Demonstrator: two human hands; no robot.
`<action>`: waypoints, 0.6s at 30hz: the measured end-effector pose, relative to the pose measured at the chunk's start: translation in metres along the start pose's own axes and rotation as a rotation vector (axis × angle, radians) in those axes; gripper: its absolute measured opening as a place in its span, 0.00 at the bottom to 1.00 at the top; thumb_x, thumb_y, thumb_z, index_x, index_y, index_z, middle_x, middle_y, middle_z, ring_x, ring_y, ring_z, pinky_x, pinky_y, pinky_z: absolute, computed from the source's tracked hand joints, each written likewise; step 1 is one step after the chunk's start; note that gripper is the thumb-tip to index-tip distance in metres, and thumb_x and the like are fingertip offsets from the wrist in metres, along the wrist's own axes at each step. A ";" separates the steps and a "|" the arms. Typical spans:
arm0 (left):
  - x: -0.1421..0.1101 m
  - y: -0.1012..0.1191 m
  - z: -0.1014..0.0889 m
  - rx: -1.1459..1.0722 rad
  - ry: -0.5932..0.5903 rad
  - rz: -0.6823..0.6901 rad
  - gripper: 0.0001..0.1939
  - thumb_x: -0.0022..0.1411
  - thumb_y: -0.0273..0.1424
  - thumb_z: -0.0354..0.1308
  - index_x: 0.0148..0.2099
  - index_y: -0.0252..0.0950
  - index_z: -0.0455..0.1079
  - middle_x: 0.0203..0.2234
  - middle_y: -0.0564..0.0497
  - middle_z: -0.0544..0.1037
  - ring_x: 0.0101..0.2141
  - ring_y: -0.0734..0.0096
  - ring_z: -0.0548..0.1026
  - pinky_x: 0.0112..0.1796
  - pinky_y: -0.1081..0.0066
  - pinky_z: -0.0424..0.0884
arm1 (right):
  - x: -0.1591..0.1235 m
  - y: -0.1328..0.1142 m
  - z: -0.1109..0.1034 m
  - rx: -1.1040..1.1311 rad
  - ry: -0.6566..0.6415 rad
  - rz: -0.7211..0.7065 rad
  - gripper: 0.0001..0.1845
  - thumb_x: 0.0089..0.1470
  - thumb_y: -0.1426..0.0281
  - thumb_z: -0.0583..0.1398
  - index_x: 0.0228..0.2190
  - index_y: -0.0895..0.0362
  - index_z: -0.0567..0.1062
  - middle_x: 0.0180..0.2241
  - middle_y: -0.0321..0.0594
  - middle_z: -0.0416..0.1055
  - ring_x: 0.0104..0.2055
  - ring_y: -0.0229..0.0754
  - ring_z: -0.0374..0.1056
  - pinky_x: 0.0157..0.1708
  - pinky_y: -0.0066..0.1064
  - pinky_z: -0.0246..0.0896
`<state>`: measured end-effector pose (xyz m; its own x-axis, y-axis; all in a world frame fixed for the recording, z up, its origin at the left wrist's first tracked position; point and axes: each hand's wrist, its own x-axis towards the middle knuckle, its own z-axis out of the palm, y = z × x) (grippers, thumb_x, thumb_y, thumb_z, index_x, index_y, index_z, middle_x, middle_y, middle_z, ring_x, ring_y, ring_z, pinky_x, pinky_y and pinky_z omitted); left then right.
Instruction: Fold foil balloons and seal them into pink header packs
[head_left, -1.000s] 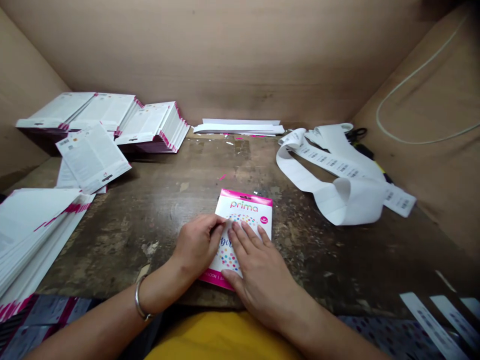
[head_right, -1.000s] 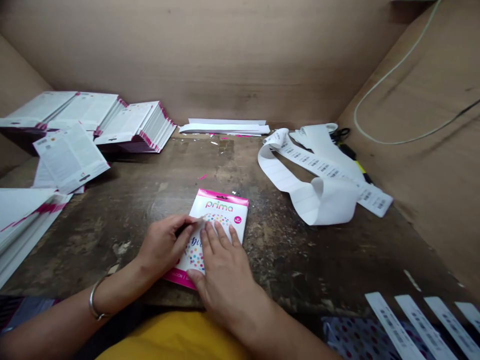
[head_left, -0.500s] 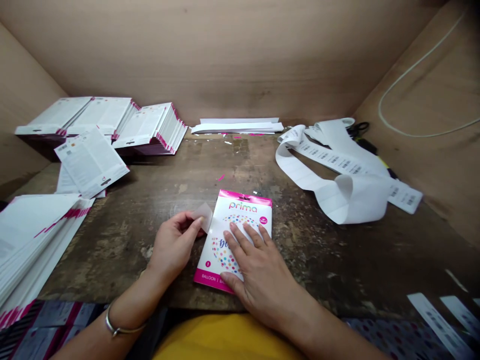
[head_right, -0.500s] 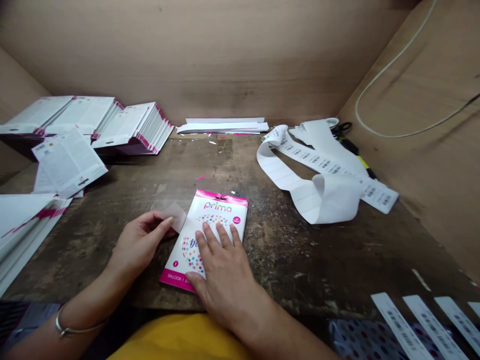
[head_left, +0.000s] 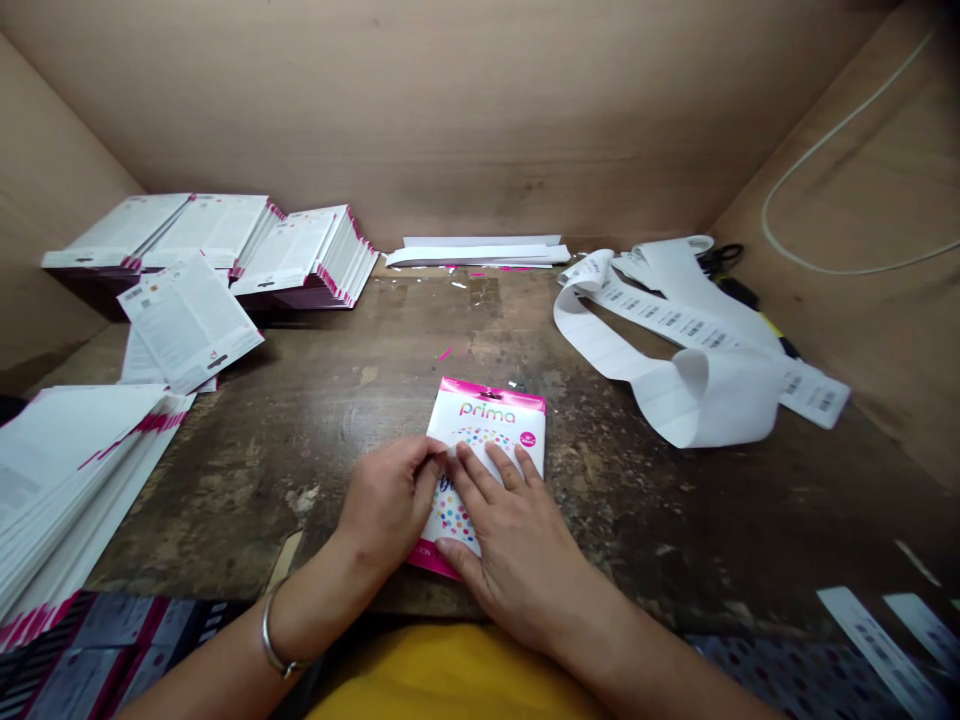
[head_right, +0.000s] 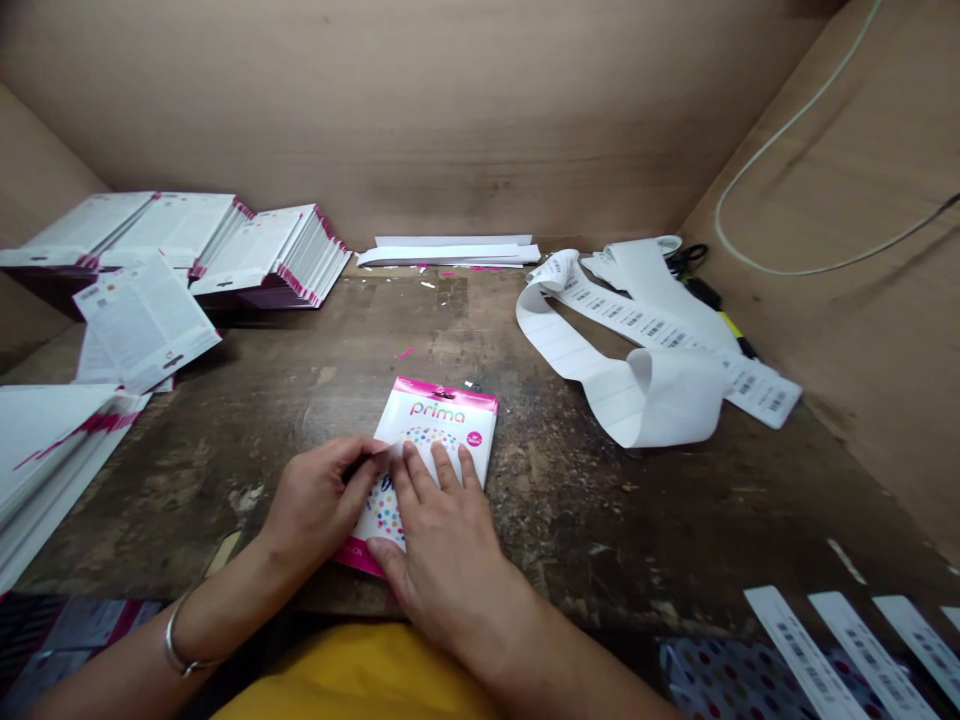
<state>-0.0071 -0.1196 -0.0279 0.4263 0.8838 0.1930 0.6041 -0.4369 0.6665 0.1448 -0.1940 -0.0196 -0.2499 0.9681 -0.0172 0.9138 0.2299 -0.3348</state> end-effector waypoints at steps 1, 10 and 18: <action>0.001 0.000 -0.001 0.061 -0.019 0.060 0.08 0.62 0.28 0.51 0.39 0.37 0.72 0.32 0.51 0.77 0.34 0.68 0.73 0.37 0.70 0.67 | 0.001 0.000 -0.001 -0.002 0.001 0.002 0.36 0.58 0.53 0.50 0.61 0.58 0.53 0.63 0.46 0.49 0.65 0.58 0.41 0.62 0.53 0.30; 0.017 0.003 -0.016 0.392 -0.274 0.277 0.09 0.64 0.29 0.49 0.33 0.36 0.69 0.26 0.50 0.72 0.28 0.68 0.71 0.31 0.71 0.65 | 0.002 -0.002 -0.005 -0.005 0.007 -0.013 0.36 0.57 0.53 0.51 0.59 0.63 0.57 0.61 0.51 0.55 0.64 0.58 0.45 0.63 0.51 0.28; 0.000 0.008 -0.002 0.519 -0.228 0.279 0.06 0.62 0.25 0.52 0.41 0.34 0.69 0.31 0.48 0.73 0.31 0.64 0.72 0.34 0.66 0.69 | 0.002 -0.003 -0.004 0.039 0.027 -0.007 0.34 0.55 0.56 0.55 0.57 0.65 0.61 0.57 0.53 0.60 0.63 0.57 0.46 0.64 0.49 0.31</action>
<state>-0.0041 -0.1230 -0.0210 0.7134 0.6917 0.1126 0.6727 -0.7209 0.1663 0.1427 -0.1925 -0.0148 -0.2465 0.9691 0.0105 0.8990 0.2327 -0.3709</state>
